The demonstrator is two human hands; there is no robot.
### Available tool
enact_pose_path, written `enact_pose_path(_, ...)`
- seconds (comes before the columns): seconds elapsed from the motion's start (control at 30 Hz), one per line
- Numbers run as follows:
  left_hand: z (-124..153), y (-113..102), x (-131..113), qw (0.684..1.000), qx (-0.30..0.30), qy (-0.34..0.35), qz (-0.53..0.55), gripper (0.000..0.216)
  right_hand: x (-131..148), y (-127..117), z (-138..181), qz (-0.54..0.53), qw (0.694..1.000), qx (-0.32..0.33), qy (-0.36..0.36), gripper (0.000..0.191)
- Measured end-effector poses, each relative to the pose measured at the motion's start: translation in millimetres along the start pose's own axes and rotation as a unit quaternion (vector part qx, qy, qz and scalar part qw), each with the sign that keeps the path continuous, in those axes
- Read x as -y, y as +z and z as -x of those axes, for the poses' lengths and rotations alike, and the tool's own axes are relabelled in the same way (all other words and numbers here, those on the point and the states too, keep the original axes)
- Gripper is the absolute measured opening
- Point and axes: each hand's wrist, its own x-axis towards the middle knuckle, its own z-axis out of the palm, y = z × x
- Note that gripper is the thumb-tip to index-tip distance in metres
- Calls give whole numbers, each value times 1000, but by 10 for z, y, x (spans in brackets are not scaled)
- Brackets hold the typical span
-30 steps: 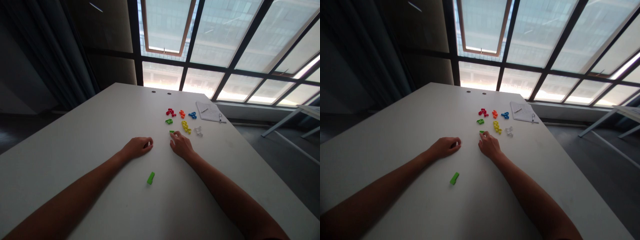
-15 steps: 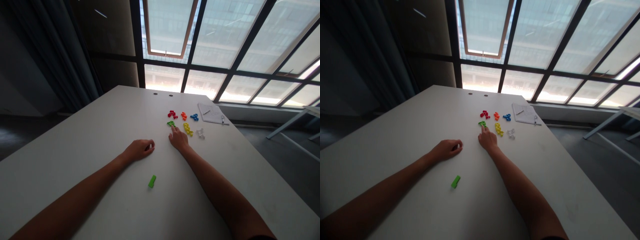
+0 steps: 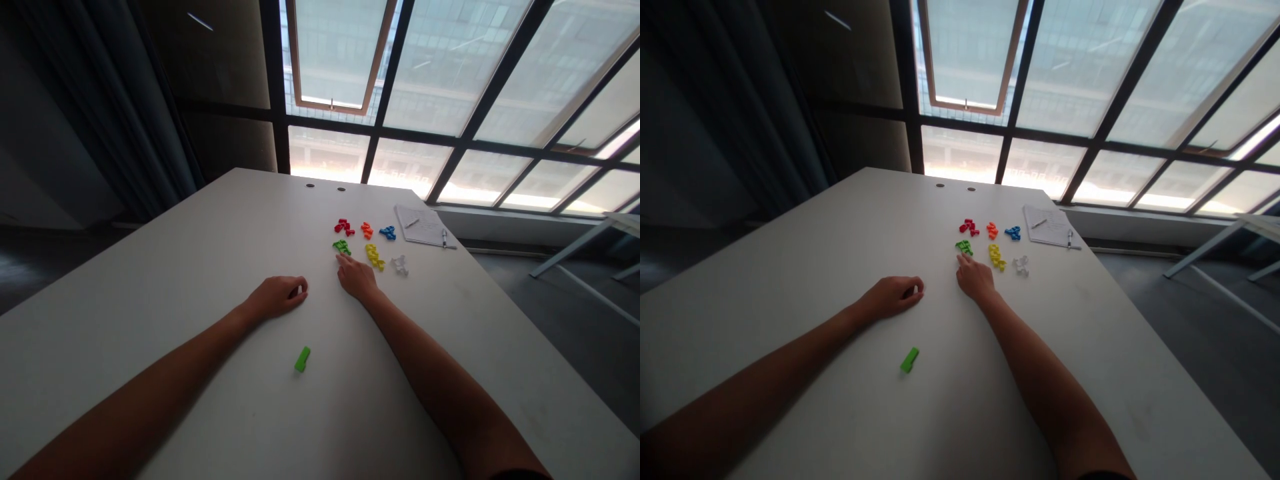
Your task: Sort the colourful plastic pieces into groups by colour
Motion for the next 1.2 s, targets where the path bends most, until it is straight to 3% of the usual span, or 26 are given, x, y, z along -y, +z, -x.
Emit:
enact_pose_path(0.3, -1, -11, 3, 1000, 6, -6, -5, 17, 18, -21, 88, -24, 998, -23, -50, 37)
enact_pose_path(0.47, 2, -21, -10, 1000, -2, -3, 3, 17, 91, -36, 419, -69, 982, -36, -171, 34)
enact_pose_path(0.57, 3, -16, -11, 1000, -5, 2, 6, 17, 114, -26, 731, -107, 955, -43, -273, 35)
enact_pose_path(0.7, 5, -10, -19, 1000, -4, 5, 6, 17, 200, -42, 1038, -151, 893, -60, -421, 35)
enact_pose_path(0.87, 7, -11, -28, 1000, -6, -4, 0, 16, 416, -121, 1154, -171, 844, -72, -504, 30)
enact_pose_path(1.0, 7, -5, -21, 1000, -5, -2, -3, 15, 458, -158, 1119, -153, 843, -64, -511, 21)
enact_pose_path(1.2, 5, 7, -3, 1000, -6, -5, -2, 18, 164, -175, 910, -141, 900, -48, -410, 23)
